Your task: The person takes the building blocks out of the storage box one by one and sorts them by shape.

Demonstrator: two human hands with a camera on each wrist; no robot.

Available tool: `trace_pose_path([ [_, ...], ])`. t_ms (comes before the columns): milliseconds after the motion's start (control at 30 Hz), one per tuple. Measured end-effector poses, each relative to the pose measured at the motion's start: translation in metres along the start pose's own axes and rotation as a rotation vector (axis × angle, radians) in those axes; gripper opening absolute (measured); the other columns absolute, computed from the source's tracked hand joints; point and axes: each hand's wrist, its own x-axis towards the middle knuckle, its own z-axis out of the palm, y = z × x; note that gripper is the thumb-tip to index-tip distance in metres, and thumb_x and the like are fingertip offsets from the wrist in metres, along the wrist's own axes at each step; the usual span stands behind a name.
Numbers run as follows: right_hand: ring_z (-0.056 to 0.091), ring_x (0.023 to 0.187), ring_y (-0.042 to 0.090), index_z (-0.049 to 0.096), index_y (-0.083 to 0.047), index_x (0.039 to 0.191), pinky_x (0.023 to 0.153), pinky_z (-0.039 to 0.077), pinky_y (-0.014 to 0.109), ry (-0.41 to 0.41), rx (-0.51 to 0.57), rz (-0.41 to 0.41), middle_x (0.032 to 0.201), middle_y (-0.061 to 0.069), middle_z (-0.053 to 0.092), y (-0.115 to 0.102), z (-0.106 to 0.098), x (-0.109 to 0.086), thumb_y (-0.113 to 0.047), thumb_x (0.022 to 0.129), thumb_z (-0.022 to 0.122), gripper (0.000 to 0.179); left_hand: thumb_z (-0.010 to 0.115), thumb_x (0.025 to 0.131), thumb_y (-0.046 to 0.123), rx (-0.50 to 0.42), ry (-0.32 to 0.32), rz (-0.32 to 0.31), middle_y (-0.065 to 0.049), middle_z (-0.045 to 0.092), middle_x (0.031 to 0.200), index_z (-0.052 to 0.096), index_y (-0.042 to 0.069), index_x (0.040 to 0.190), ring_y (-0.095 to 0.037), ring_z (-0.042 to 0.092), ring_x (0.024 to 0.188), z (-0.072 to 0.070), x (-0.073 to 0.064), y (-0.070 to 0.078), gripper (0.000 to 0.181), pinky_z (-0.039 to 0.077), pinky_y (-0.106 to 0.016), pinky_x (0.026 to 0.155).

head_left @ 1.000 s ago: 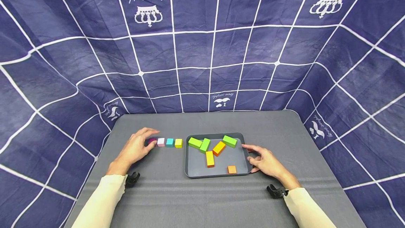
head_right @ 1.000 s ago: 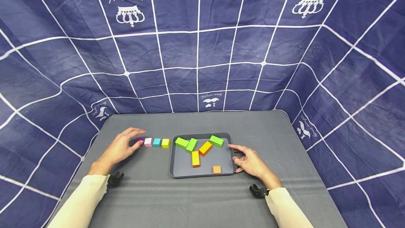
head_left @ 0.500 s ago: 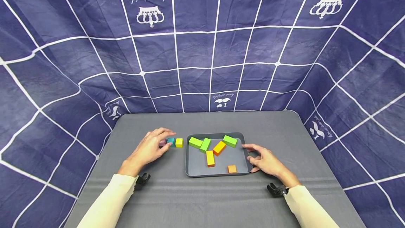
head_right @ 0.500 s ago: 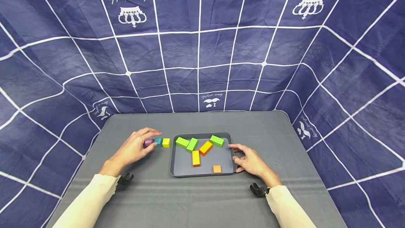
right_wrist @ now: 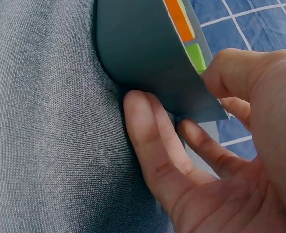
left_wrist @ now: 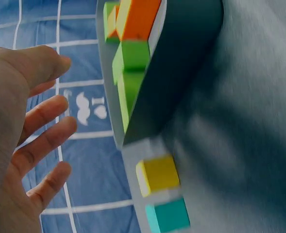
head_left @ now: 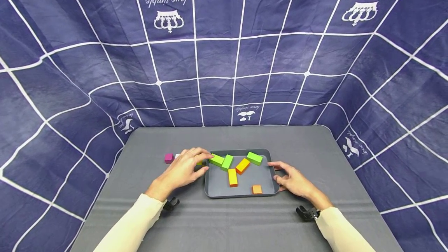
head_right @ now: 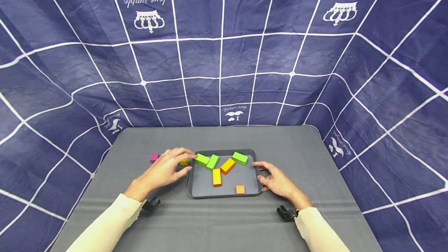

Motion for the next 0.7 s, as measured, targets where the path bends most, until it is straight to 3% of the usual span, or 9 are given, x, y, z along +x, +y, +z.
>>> trace_pose_path([
  [233,0.078,0.082,0.013,0.054,0.004,0.166,0.075,0.071,0.032,-0.004,-0.009,-0.014,0.163,0.042,0.052,0.000,0.000,0.000,0.003,0.111,0.070,0.057,0.087,0.106,0.027,-0.027,-0.105,0.096,0.003,0.076,0.145,0.079,0.021,0.147,-0.023,0.074,0.135,0.014,0.019,0.024,0.042,0.058,-0.047,0.110],
  [433,0.074,0.077,0.013,0.056,0.000,0.165,0.074,0.068,0.030,0.012,-0.060,-0.004,0.160,0.040,0.056,-0.001,0.001,0.000,0.000,0.111,0.071,0.056,0.084,0.109,0.029,-0.046,-0.172,0.157,0.003,0.075,0.147,0.078,0.022,0.149,-0.022,0.072,0.138,0.022,0.037,0.042,0.042,0.057,-0.048,0.115],
  [700,0.071,0.074,0.010,0.056,0.000,0.166,0.072,0.067,0.029,0.018,-0.050,-0.003,0.160,0.038,0.056,0.001,0.001,0.001,0.001,0.111,0.070,0.056,0.083,0.111,0.034,-0.055,-0.267,0.230,0.005,0.073,0.150,0.074,0.024,0.155,-0.018,0.069,0.142,0.034,0.063,0.065,0.047,0.056,-0.042,0.115],
])
